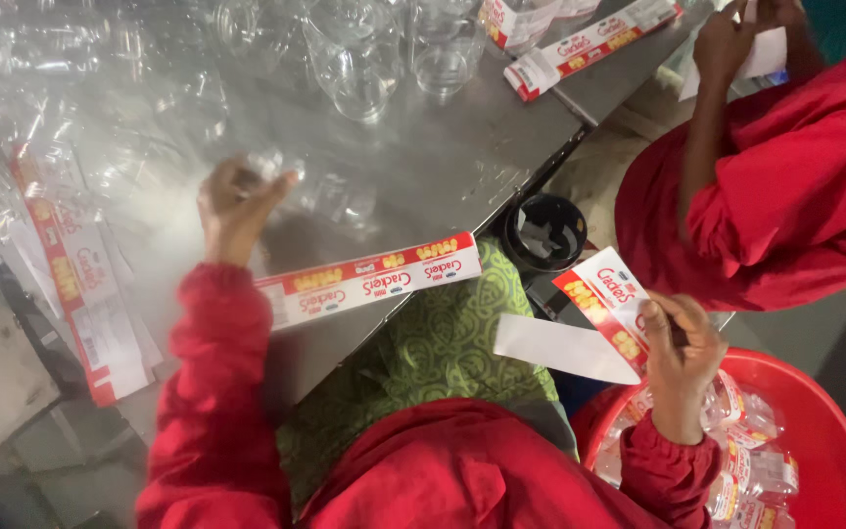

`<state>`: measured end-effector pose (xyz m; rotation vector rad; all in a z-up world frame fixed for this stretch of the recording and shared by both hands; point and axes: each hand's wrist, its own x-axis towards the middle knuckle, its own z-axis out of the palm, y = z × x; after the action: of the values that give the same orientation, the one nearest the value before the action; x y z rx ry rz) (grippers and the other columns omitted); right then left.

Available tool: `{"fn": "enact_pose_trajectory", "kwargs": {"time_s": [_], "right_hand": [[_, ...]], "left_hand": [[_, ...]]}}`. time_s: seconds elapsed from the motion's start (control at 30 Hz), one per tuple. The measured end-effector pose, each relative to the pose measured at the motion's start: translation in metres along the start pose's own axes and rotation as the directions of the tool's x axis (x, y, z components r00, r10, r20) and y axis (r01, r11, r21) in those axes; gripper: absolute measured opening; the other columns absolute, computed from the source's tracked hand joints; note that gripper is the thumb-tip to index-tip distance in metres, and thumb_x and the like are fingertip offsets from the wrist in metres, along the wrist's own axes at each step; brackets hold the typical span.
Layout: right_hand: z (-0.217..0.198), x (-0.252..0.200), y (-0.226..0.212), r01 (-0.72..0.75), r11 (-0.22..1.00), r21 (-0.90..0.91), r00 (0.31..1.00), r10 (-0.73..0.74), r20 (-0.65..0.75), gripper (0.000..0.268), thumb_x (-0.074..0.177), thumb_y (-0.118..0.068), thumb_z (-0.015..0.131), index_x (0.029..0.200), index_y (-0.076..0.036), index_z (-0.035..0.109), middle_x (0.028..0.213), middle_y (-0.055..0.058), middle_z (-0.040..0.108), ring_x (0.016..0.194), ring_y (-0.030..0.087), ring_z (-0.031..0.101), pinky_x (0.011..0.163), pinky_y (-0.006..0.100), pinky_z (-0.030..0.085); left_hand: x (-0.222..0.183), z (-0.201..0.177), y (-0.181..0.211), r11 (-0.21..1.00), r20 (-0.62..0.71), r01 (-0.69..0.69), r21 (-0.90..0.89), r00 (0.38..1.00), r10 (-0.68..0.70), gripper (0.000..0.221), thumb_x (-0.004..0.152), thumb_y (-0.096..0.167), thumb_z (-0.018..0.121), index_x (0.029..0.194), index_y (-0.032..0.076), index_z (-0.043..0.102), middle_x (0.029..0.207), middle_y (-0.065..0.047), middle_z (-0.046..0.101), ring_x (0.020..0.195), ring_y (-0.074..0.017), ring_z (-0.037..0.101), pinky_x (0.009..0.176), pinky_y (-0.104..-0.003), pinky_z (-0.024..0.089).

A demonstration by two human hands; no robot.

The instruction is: The person applies adhesive labels to clear plastic jars by hand and places them into a red bucket.

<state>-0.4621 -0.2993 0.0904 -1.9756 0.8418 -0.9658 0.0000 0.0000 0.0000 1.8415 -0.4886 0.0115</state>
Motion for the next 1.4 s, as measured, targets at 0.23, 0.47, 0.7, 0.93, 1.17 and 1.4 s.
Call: {"fn": "enact_pose_trajectory", "kwargs": {"time_s": [0.23,0.47,0.7,0.93,1.17,1.4], "right_hand": [[0.0,0.016,-0.008,-0.202,0.979,-0.033,0.951,0.204,0.231,0.011,0.098,-0.009,0.074,0.098,0.002,0.075,0.08,0.002,0.064,0.071,0.006,0.052,0.063,0.022,0.039],[0.057,0.038,-0.044,-0.029,0.982,0.188,0.518,-0.146,0.843,0.008,0.084,-0.009,0.076,0.089,-0.002,0.076,0.08,0.002,0.072,0.071,0.009,0.064,0.063,0.025,0.049],[0.083,0.025,-0.07,0.016,0.98,0.197,0.724,-0.148,0.674,0.012,0.085,-0.011,0.077,0.096,-0.008,0.073,0.115,0.006,0.072,0.101,0.018,0.067,0.081,0.031,0.055],[0.054,0.006,0.002,0.03,0.957,0.289,0.739,-0.216,0.638,0.035,0.072,-0.014,0.085,0.098,-0.01,0.061,0.143,0.014,0.057,0.144,0.026,0.044,0.124,0.048,0.028],[0.085,-0.022,0.091,-0.382,0.588,0.713,0.913,0.117,0.392,0.044,0.106,-0.041,0.047,0.115,-0.001,0.064,0.117,0.025,0.068,0.104,0.027,0.069,0.117,0.048,0.041],[0.112,-0.041,0.148,0.762,0.475,-0.44,0.57,-0.814,0.109,0.042,0.105,-0.024,0.058,0.138,0.002,0.054,0.126,0.012,0.061,0.1,0.017,0.062,0.091,0.03,0.048]], "left_hand": [[-0.124,0.016,0.131,0.988,0.492,-0.052,-0.147,0.862,0.119,0.026,0.078,0.012,0.091,0.096,0.007,0.073,0.075,0.001,0.067,0.063,-0.0068,0.058,0.052,-0.026,0.049],[-0.144,0.04,0.159,0.966,0.892,0.085,-0.243,0.41,0.189,0.057,0.085,0.036,0.082,0.133,0.008,0.068,0.084,-0.007,0.074,0.07,-0.013,0.063,0.066,-0.034,0.052],[-0.137,0.04,0.155,0.946,0.905,0.225,-0.234,0.405,0.127,0.062,0.079,0.012,0.085,0.136,0.008,0.063,0.089,-0.003,0.069,0.076,-0.0083,0.061,0.065,-0.028,0.053],[-0.155,0.041,0.164,0.725,0.786,0.563,-0.397,0.616,-0.047,0.07,0.072,-0.002,0.084,0.139,0.004,0.063,0.09,0.003,0.066,0.067,-0.0033,0.052,0.06,-0.021,0.045],[-0.173,0.065,0.192,0.558,0.698,0.617,-0.555,0.71,-0.09,0.073,0.071,-0.007,0.088,0.14,-0.002,0.062,0.079,0.006,0.051,0.066,-0.0026,0.044,0.058,-0.02,0.039],[-0.179,0.07,0.197,0.371,0.579,0.603,-0.706,0.793,-0.189,0.062,0.071,-0.002,0.085,0.129,-0.003,0.061,0.102,0.003,0.073,0.087,-0.004,0.067,0.079,-0.021,0.059]]}}
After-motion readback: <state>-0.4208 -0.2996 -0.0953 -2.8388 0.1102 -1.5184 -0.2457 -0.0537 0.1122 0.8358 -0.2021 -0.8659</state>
